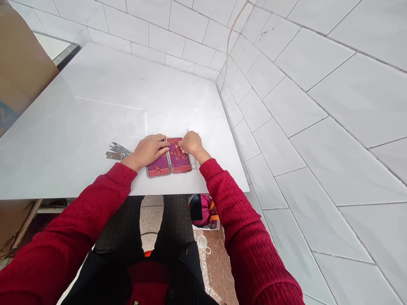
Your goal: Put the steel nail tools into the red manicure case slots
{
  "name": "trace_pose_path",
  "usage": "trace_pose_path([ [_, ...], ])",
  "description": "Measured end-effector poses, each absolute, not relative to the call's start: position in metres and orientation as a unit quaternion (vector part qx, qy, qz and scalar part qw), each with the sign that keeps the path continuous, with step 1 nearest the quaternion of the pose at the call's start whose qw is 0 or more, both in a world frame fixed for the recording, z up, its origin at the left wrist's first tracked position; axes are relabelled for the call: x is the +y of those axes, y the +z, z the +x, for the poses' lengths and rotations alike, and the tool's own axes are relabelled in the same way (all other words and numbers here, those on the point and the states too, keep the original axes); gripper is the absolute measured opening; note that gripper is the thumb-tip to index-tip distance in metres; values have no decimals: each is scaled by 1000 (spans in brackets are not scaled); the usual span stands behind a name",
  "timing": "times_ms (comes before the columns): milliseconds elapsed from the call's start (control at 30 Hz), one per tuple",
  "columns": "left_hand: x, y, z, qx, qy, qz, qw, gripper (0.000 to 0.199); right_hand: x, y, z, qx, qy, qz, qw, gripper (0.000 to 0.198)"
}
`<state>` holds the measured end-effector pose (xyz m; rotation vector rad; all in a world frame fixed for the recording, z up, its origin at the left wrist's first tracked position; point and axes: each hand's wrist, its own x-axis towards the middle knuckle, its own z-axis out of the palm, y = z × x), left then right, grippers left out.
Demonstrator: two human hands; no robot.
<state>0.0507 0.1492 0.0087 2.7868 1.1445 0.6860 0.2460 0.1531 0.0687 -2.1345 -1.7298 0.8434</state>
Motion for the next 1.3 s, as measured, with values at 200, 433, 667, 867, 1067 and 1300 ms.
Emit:
trace_pose_path([
  [200, 148, 9, 50, 369, 224, 902, 20, 28, 177, 68, 262, -569, 282, -746, 203, 30],
  [433, 149, 10, 50, 373, 221, 901, 25, 28, 181, 67, 288, -564, 225, -777, 164, 27],
  [667, 150, 10, 50, 373, 221, 901, 21, 29, 158, 74, 270, -651, 128, -741, 101, 11],
  [867, 149, 10, 51, 372, 222, 901, 21, 30, 150, 71, 245, -710, 89, -699, -10, 10],
  [1067, 149, 10, 50, 369, 227, 901, 24, 31, 163, 74, 238, -673, 196, -713, -22, 16],
  [1300, 150, 9, 51, 371, 223, 901, 14, 31, 160, 74, 250, -659, 199, -722, 73, 31],
])
